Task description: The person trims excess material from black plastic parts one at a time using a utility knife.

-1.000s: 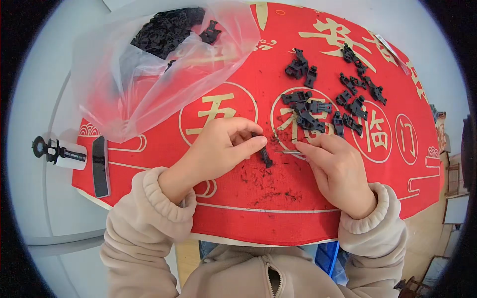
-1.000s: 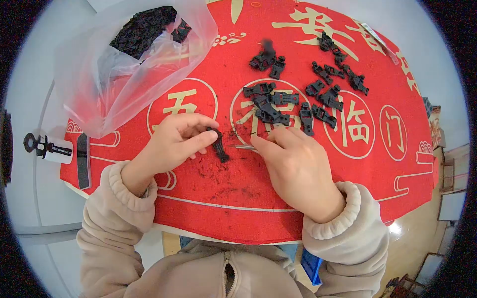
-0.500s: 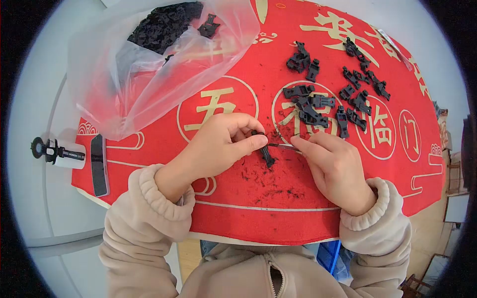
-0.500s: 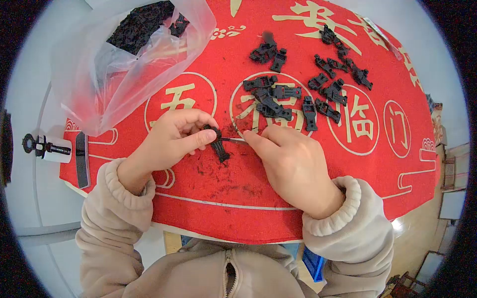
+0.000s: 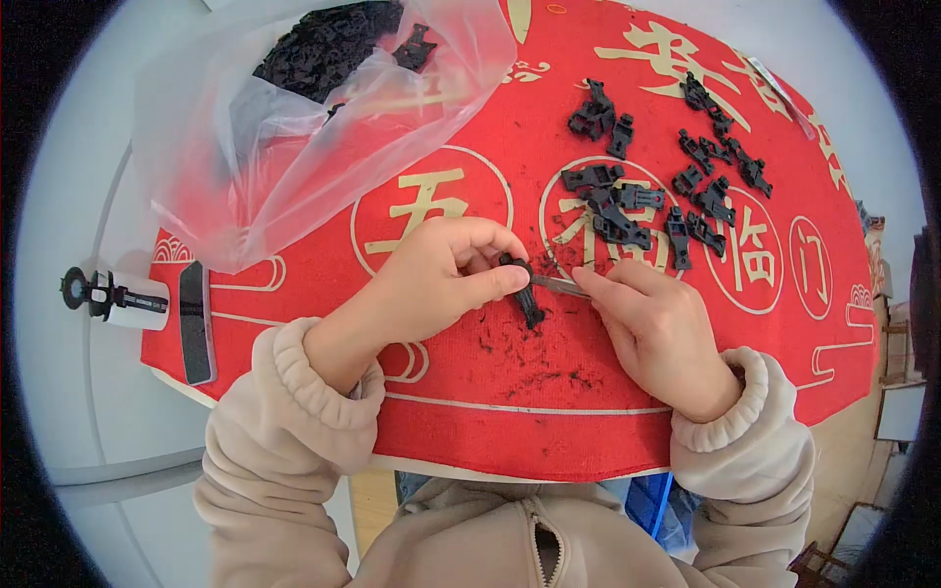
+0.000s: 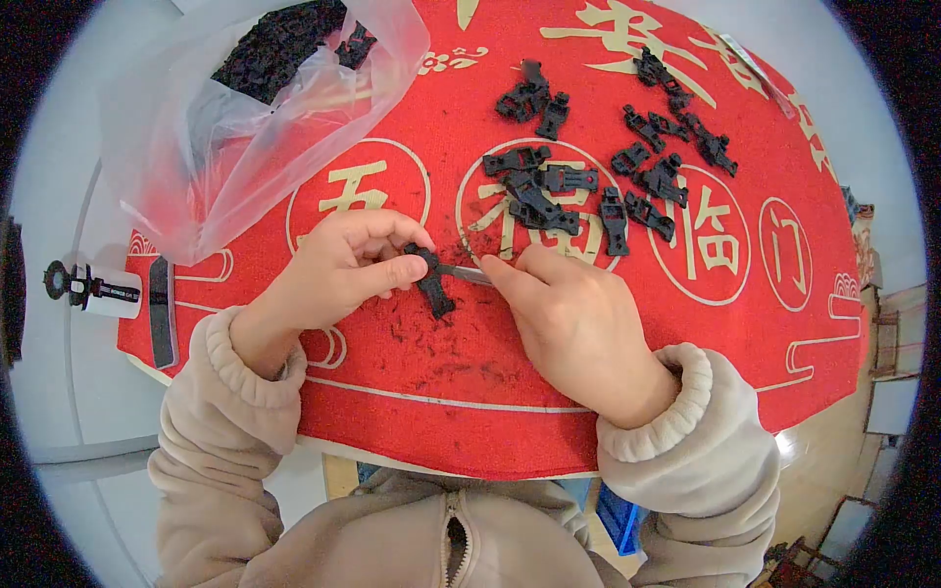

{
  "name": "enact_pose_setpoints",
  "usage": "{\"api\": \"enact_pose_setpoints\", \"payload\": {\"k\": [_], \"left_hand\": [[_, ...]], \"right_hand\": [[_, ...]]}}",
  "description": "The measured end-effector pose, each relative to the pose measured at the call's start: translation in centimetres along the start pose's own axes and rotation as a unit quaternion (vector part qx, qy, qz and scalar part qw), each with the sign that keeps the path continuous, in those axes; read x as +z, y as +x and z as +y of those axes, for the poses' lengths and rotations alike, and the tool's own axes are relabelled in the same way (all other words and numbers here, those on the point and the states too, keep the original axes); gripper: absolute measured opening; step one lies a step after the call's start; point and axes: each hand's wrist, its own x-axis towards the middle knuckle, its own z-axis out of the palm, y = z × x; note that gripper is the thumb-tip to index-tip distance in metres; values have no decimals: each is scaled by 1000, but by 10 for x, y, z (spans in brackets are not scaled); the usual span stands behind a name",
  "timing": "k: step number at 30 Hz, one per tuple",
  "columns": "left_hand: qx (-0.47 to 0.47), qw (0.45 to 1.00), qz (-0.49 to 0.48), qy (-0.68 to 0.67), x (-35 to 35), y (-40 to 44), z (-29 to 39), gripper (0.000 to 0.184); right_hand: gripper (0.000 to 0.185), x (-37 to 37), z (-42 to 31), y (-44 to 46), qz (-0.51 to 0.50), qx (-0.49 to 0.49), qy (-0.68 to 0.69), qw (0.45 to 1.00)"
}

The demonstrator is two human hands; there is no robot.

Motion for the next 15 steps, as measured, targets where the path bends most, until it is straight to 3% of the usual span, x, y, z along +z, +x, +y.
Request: {"api": "enact_pose_setpoints", "payload": {"k": [12,15], "left_hand": [[14,997,-42,-58,-6,1,-6,23],[2,997,-45,-58,-6,1,-5,25]], "right_hand": [[24,-8,6,1,-50,41,189,980],[24,-9,5,0,-18,45,138,989]]}}
